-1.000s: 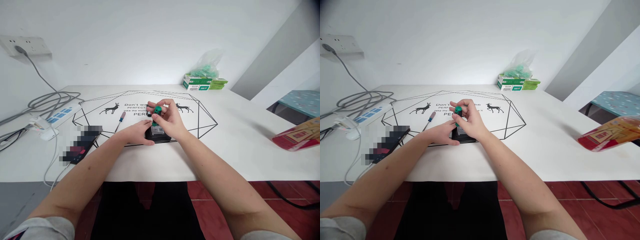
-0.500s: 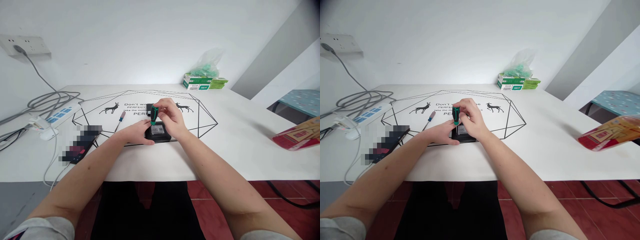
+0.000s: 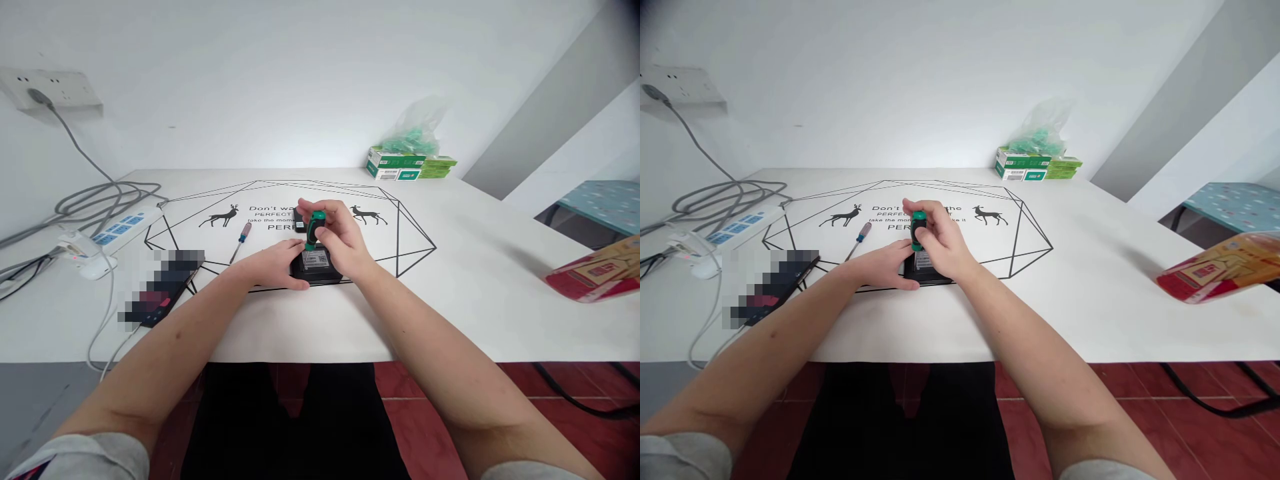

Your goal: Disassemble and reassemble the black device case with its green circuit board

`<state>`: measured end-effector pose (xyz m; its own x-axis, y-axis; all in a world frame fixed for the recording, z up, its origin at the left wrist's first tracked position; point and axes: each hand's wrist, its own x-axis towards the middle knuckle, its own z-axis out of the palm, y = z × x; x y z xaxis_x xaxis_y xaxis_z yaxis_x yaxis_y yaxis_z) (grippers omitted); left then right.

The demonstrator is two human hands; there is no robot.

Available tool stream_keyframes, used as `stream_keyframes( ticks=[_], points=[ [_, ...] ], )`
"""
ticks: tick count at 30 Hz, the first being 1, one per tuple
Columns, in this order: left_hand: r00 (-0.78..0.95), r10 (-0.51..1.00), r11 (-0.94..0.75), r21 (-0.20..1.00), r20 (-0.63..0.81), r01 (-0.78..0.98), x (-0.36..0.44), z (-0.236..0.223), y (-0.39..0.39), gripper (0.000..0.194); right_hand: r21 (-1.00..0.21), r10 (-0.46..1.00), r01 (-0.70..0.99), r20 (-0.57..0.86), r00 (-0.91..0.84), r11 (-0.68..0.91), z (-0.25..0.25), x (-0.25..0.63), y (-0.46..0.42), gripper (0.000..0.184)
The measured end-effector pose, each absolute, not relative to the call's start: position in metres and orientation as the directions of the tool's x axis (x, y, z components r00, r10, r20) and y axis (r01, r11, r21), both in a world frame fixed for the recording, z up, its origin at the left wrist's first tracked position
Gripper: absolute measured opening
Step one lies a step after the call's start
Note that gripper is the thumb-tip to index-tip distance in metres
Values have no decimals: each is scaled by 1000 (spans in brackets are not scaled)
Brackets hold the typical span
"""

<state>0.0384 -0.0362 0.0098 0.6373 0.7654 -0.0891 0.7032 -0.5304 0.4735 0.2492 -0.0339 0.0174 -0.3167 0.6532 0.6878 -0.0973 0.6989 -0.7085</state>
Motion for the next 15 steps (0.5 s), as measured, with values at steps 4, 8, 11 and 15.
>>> stream_keyframes(
  ticks=[4,8,11,15],
  points=[
    [649,756,-546,466,-83,696,39,11,-37,100,-575,570,69,776,-271,815,20,253,-31,34],
    [647,757,-536,478,-93,696,39,11,-37,102,-472,484,107,851,-203,875,21,253,-27,36],
    [655,751,-547,482,-78,684,38,10,-37,102,-517,517,62,828,-217,854,21,251,-27,28],
    [639,761,-524,476,-108,706,37,10,-37,107,-627,620,25,761,-192,778,18,248,-27,33]
  ],
)
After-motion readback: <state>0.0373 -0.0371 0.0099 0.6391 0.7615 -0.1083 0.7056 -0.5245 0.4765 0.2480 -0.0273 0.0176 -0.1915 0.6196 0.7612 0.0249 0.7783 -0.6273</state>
